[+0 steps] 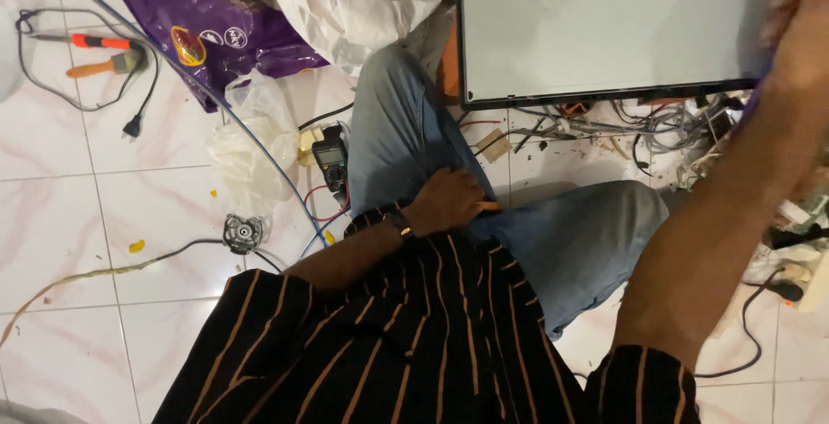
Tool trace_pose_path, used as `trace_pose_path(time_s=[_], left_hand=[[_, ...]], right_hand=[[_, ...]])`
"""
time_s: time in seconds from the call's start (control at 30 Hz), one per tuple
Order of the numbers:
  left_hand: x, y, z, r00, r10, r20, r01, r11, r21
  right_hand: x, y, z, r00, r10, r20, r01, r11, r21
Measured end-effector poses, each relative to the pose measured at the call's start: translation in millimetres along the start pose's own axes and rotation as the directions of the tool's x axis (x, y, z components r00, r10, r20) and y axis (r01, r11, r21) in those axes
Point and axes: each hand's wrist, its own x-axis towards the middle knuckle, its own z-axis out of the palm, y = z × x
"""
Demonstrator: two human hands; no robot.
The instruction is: The person is sitting on the floor, using small tools to scrape and pry at the back of an electronic display panel as part of a repair process.
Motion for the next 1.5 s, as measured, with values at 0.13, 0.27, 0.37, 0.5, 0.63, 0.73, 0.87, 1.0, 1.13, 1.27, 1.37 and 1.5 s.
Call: trace_pose_path(time_s=[0.13, 0.27, 0.37, 0.5, 0.63, 0.73, 0.87, 1.0, 1.13, 1.27, 1.37, 1.5], left_hand=[[4.4, 1.5, -9.8, 0.999, -0.037, 0.004, 0.037, 0.999, -0.040], [5.8, 5.6, -18.7, 0.999, -0.031, -0.022, 0.030, 0.999, -0.025], [8.9, 4.6, -26.4, 1.000, -0.024, -0.009, 0.024, 1.000, -0.013], [9.9, 6.8, -39.0, 0.997, -0.020, -0.075, 0.009, 0.990, -0.143], [9.2, -2.0, -36.6, 0.999, 0.042, 0.023, -0.035, 0.969, -0.243], [11.8, -4.3, -48.6, 0.986, 0.121, 0.115, -0.072, 0.930, -0.360], [14.0, -4.3, -42.0, 0.965, 0.131, 0.227, -0.060, 0.954, -0.292], [12.6, -4.7, -28.1, 0.989, 0.086, 0.121, -0.060, 0.977, -0.203], [9.6, -1.8, -21.0, 0.996, 0.068, 0.062, -0.053, 0.973, -0.223], [11.4, -6.0, -20.4, 0.991, 0.062, 0.119, -0.032, 0.971, -0.237], [11.9, 2.6, -39.0, 0.998, 0.067, 0.014, -0.062, 0.972, -0.227], [15.3, 5.1, -44.2, 0.995, 0.065, -0.076, -0.080, 0.972, -0.219]], right_hand=[[9.7, 4.3, 10.8, 0.948, -0.306, 0.084, 0.254, 0.891, 0.377], [-22.5, -39.0, 0.4, 0.863, -0.504, 0.025, 0.433, 0.766, 0.475], [-23.4, -46.6, 0.0, 0.802, -0.597, 0.016, 0.525, 0.717, 0.459], [-25.4, -49.9, 0.2, 0.893, -0.443, 0.081, 0.330, 0.767, 0.551], [-28.2, -61.8, -0.3, 0.918, -0.381, 0.114, 0.268, 0.803, 0.533], [-34.2, -71.9, -2.6, 0.933, -0.329, 0.143, 0.210, 0.826, 0.524], [-34.3, -69.2, -3.8, 0.919, -0.364, 0.150, 0.236, 0.814, 0.531], [-32.9, -67.6, -3.4, 0.913, -0.371, 0.168, 0.214, 0.787, 0.578], [-38.0, -76.3, -4.9, 0.927, -0.314, 0.207, 0.188, 0.863, 0.468], [-35.0, -95.1, -10.6, 0.933, -0.245, 0.263, 0.152, 0.932, 0.328], [-9.8, -91.5, 0.4, 0.927, -0.220, 0.305, 0.161, 0.965, 0.208], [37.6, -71.3, 37.5, 0.837, -0.526, 0.151, 0.517, 0.670, -0.532]])
